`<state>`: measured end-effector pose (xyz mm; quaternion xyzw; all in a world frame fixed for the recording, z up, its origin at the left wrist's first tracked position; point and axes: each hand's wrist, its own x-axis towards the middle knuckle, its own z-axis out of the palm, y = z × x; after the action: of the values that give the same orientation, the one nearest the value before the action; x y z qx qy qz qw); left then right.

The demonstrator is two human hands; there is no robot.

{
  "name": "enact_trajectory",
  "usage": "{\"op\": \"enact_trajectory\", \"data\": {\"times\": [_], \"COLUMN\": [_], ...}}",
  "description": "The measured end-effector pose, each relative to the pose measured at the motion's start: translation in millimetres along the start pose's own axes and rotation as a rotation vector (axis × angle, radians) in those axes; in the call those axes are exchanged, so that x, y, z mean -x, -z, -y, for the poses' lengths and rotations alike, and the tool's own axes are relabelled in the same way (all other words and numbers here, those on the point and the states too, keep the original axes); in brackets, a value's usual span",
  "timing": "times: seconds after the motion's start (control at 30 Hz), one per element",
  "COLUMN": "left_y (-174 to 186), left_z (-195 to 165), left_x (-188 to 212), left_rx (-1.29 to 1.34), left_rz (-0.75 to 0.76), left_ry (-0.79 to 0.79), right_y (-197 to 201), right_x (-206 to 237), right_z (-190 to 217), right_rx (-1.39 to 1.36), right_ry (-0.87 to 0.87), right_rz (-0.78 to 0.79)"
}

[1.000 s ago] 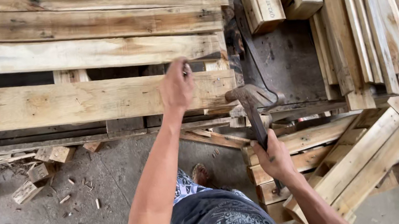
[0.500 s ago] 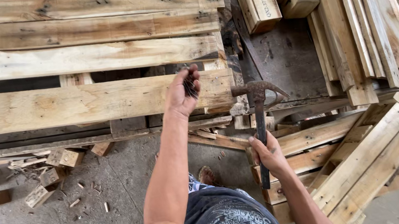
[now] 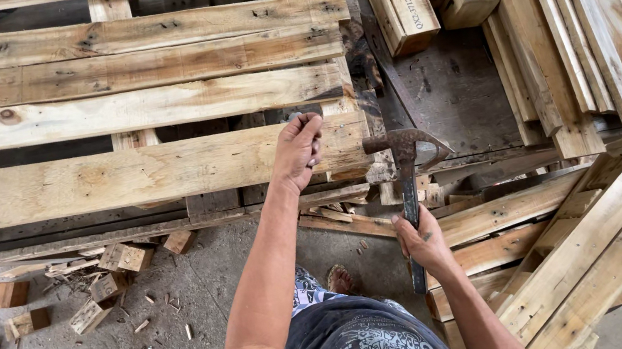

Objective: The person assembles a wooden pallet by hand, placing small wooden blocks onto the pallet frame and securing them with nails using a hammer. The person repeatedly picks nails from a nearby container and hammers them into the wood to fasten the blocks in place.

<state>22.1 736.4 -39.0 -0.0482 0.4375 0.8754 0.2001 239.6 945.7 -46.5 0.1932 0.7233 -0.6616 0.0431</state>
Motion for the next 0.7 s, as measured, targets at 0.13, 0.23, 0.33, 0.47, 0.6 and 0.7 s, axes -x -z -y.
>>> {"op": "enact_trajectory", "data": {"times": [0.13,0.23,0.33,0.47,0.6,0.7], "left_y": [-2.3,-5.7,-6.6,-3.5,-1.2,0.0], "left_z": [2.6,-2.3,-8.7,-7.3,6.6,15.2], "left_x": [4.7,11.0,10.0,2.5,3.5,6.3], "left_rx": [-0.586,-0.846,-1.037,-1.173,-1.294,-1.35], "left_rz": [-0.053,-0.05,0.019,0.073,0.114,0.038], "left_ry": [-0.273,-0.17,-0.151,-0.059,-0.561,-0.67], "right_y": [-1.4,-1.4,-1.3,-2.7,-4.2,-4.4], "right_x": [-0.4,0.2,0.1,-0.1,3.9,9.0], "right_z": [-0.5,-3.0,-6.0,-4.6,8.8,26.7], "right_rx": [0.016,-0.003,-0.01,0.0,0.05,0.102], "right_ry": [-0.026,-0.021,-0.023,-0.043,-0.089,-0.112], "right_rz": [-0.014,-0.005,-0.006,-0.01,-0.014,-0.014]}}
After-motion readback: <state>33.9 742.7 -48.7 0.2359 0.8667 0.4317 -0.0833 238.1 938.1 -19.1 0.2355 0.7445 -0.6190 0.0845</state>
